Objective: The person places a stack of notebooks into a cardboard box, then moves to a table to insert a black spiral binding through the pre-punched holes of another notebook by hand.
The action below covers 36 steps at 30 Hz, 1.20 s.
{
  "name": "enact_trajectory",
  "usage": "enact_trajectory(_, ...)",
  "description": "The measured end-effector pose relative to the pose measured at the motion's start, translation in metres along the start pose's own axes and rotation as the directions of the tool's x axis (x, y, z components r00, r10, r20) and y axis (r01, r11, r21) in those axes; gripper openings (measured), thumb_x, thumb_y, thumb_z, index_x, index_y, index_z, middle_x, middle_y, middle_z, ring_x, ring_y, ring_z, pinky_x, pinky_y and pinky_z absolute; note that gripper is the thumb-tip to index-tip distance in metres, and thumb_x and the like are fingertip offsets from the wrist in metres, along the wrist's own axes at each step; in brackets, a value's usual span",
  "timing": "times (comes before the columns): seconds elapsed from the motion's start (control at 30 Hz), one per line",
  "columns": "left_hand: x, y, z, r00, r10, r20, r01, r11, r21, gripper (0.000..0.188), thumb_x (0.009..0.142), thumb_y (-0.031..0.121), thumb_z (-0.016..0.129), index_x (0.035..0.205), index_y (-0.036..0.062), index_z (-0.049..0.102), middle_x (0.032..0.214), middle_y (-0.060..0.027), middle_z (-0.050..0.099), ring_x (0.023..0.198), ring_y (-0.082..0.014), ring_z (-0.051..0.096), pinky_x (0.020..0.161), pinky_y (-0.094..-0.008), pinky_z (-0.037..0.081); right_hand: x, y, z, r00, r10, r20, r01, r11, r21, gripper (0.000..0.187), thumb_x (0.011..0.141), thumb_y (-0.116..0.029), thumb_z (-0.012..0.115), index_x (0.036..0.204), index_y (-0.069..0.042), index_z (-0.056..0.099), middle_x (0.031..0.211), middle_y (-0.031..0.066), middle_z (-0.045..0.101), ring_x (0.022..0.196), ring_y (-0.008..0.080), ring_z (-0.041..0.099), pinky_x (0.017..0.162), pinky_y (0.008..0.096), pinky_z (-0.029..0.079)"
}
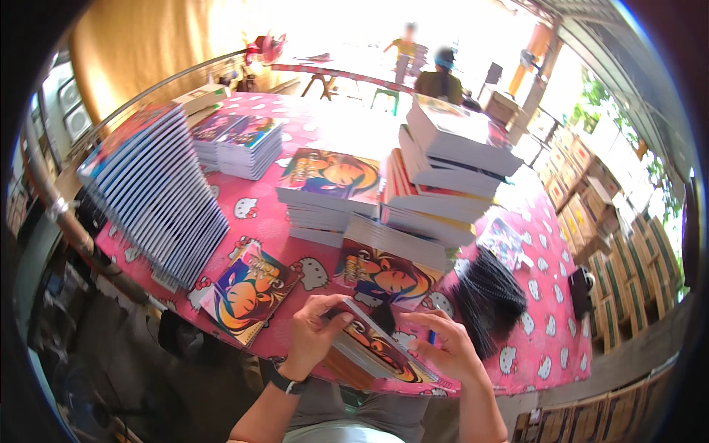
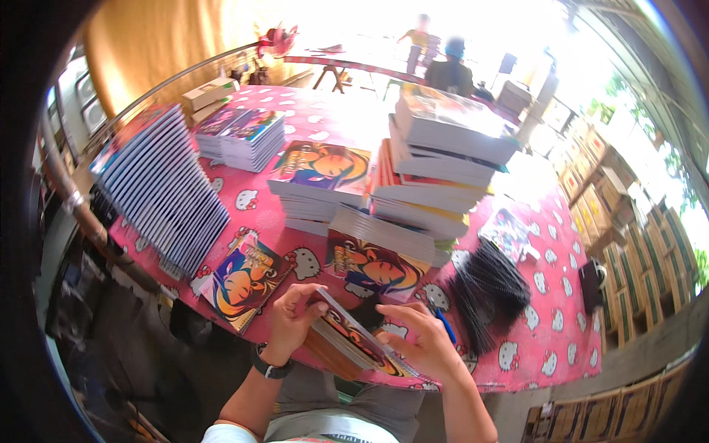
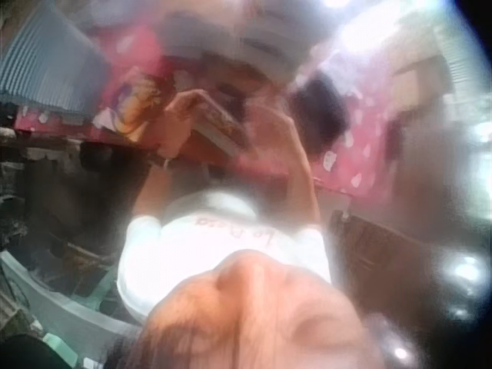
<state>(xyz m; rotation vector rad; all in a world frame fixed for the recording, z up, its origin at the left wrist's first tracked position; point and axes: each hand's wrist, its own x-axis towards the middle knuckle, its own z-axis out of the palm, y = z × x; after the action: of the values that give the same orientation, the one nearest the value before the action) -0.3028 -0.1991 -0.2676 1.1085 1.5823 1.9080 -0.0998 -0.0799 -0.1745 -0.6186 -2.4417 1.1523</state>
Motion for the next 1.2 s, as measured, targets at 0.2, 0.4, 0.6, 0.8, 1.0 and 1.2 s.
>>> enact_trajectory(0.2, -0.005, 0.051, 0.039, 0.971, 0.133, 0.197, -0.129, 0.991, -0.037, 0.021, 0.073, 0.001, 0.076, 0.091, 0.0025, 0.066, 0.087, -0.0053, 0.065, 0.082, -0.0120, 0.062, 0.071, -0.0245, 0.048, -0.008, -0.024, 0.027, 0.945, -0.118, -0.305, 0.139, 0.989, 0.051, 0.032, 0.077, -0.018, 0.076, 0.102, -0.004, 0.060, 0.087, 0.0094, 0.061, 0.080, 0.0225, 0.061, 0.068, 0.0309, 0.049)
enact_trajectory(0.4, -0.007, 0.055, 0.038, 0.953, 0.178, 0.244, -0.170, 0.984, -0.053, 0.025, 0.070, -0.002, 0.075, 0.093, 0.0030, 0.067, 0.082, -0.0057, 0.065, 0.078, -0.0161, 0.062, 0.068, -0.0266, 0.050, -0.005, -0.027, 0.025, 0.919, -0.203, -0.337, 0.205, 0.978, -0.030, 0.030, 0.072, -0.015, 0.081, 0.090, -0.004, 0.060, 0.082, 0.0065, 0.061, 0.067, 0.0178, 0.059, 0.059, 0.0278, 0.048)
enact_trajectory(0.6, -0.009, 0.057, 0.041, 0.946, 0.205, 0.252, -0.191, 0.978, -0.079, 0.023, 0.071, 0.000, 0.076, 0.092, 0.0019, 0.067, 0.081, -0.0061, 0.065, 0.077, -0.0151, 0.063, 0.067, -0.0265, 0.051, -0.012, -0.017, 0.030, 0.885, -0.123, -0.450, 0.157, 0.987, 0.040, 0.032, 0.070, -0.018, 0.083, 0.086, -0.004, 0.059, 0.077, 0.0066, 0.061, 0.066, 0.0163, 0.058, 0.058, 0.0267, 0.047)
enact_trajectory(0.8, -0.009, 0.055, 0.037, 0.930, 0.262, 0.257, -0.243, 0.965, -0.102, 0.021, 0.072, 0.000, 0.077, 0.090, 0.0040, 0.066, 0.084, -0.0034, 0.066, 0.077, -0.0139, 0.062, 0.068, -0.0259, 0.049, -0.012, -0.024, 0.020, 0.898, -0.301, -0.322, 0.232, 0.943, -0.237, 0.034, 0.069, -0.023, 0.083, 0.085, -0.004, 0.060, 0.078, 0.0081, 0.060, 0.067, 0.0209, 0.057, 0.058, 0.0301, 0.046)
enact_trajectory(1.0, -0.005, 0.054, 0.041, 0.926, 0.267, 0.266, -0.246, 0.963, -0.110, 0.020, 0.072, -0.002, 0.076, 0.088, 0.0037, 0.066, 0.084, -0.0032, 0.066, 0.078, -0.0139, 0.063, 0.068, -0.0257, 0.050, -0.016, -0.024, 0.026, 0.868, -0.345, -0.358, 0.238, 0.920, -0.310, 0.034, 0.068, -0.021, 0.082, 0.088, -0.004, 0.061, 0.078, 0.0077, 0.058, 0.070, 0.0240, 0.057, 0.059, 0.0325, 0.047)
enact_trajectory(1.2, -0.003, 0.052, 0.041, 0.904, 0.290, 0.314, -0.272, 0.957, -0.101, 0.021, 0.071, -0.002, 0.076, 0.089, 0.0038, 0.066, 0.085, -0.0037, 0.066, 0.079, -0.0152, 0.063, 0.068, -0.0268, 0.051, -0.015, -0.030, 0.016, 0.885, -0.340, -0.320, 0.267, 0.931, -0.251, 0.028, 0.069, -0.016, 0.081, 0.086, -0.004, 0.062, 0.075, 0.0079, 0.058, 0.068, 0.0237, 0.058, 0.058, 0.0316, 0.047)
